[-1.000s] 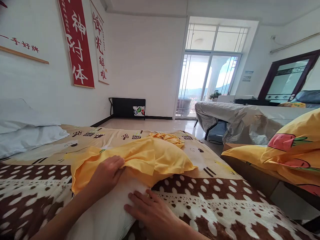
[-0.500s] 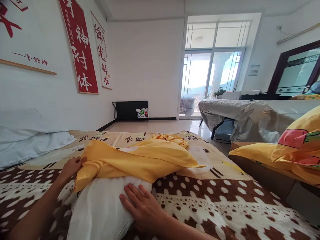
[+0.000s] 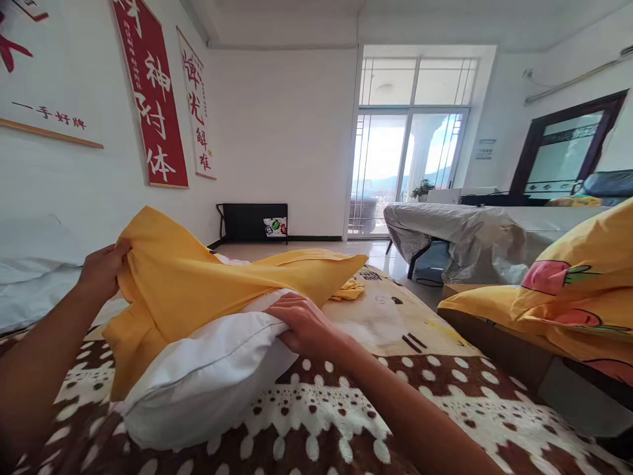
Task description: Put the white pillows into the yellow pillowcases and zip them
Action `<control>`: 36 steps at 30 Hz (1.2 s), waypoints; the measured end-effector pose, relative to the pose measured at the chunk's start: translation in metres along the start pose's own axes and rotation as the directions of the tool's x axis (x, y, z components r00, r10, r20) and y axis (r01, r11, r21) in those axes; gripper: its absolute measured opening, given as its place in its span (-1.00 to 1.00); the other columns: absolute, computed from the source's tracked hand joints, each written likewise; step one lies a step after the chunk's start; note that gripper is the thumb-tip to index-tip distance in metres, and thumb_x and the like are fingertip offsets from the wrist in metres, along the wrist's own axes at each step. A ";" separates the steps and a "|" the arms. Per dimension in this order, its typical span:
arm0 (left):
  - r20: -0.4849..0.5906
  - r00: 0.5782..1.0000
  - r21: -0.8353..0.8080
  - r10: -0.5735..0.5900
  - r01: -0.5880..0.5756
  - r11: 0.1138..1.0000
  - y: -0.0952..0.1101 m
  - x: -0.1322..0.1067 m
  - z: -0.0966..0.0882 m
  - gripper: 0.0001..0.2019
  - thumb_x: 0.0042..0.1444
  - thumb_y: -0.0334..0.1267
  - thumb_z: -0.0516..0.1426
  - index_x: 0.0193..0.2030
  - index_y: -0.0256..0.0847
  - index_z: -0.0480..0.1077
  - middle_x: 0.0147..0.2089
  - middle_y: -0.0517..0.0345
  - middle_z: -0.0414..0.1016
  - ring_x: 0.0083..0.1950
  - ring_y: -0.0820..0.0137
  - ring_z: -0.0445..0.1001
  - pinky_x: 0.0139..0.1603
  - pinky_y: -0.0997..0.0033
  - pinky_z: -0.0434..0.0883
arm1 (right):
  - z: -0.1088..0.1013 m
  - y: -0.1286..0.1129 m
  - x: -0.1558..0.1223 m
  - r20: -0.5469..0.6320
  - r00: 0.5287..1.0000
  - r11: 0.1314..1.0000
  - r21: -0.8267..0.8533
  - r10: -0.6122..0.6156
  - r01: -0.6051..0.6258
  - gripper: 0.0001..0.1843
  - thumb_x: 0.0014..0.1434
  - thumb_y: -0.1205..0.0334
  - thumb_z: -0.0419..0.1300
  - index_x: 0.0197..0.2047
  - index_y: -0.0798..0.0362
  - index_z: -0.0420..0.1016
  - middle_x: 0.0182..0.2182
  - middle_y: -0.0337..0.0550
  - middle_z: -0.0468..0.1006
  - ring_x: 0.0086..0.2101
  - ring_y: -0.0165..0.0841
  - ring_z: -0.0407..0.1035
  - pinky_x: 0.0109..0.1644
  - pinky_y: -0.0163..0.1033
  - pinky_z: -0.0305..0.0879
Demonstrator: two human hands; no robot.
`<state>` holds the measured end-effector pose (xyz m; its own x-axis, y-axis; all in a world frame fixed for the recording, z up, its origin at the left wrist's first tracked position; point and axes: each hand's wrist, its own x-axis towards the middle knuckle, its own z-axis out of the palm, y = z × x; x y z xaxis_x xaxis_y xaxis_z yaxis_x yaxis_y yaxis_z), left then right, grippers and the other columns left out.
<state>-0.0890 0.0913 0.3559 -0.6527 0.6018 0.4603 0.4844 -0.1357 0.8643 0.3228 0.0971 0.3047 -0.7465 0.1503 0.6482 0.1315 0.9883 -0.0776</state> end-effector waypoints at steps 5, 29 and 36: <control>0.257 0.955 0.444 -0.147 0.019 0.896 -0.050 -0.029 0.019 -0.80 -0.14 -0.19 0.12 -0.65 -0.21 0.29 -0.78 0.22 0.18 -0.71 0.35 0.24 -0.64 0.41 0.15 | -0.001 -0.030 -0.030 0.159 0.987 0.999 0.019 -0.031 0.028 -0.55 -0.12 0.45 0.01 -0.12 0.09 0.45 -0.20 -0.07 0.57 -0.15 -0.34 0.42 0.01 -0.22 0.29; 0.855 0.494 0.423 0.157 -0.840 0.339 0.025 -0.213 0.067 -0.70 0.11 -0.48 -0.12 -0.23 -0.22 0.41 -0.26 -0.06 0.53 -0.27 0.13 0.51 -0.30 0.15 0.42 | 0.058 -0.069 -0.049 -0.240 0.882 0.864 -0.414 -0.406 0.286 -0.81 0.27 0.30 0.05 -0.08 0.09 0.40 -0.14 -0.07 0.60 -0.07 -0.29 0.45 0.03 -0.15 0.33; 0.728 0.642 0.385 0.239 -0.673 0.632 0.012 -0.191 0.068 -0.71 0.17 -0.28 -0.09 -0.40 -0.22 0.43 -0.45 0.11 0.52 -0.43 0.36 0.46 -0.41 0.46 0.36 | 0.075 -0.060 -0.020 -0.219 0.957 0.938 -0.327 -0.192 0.113 -0.54 0.30 0.06 -0.17 -0.03 0.18 0.40 -0.42 -0.06 0.55 -0.42 -0.29 0.43 -0.33 -0.18 0.30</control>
<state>0.0814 0.0283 0.2644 0.1214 0.9271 0.3546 0.9693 -0.1876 0.1586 0.2811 0.0369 0.2397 -0.5964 -0.0516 0.8010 0.2526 0.9352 0.2483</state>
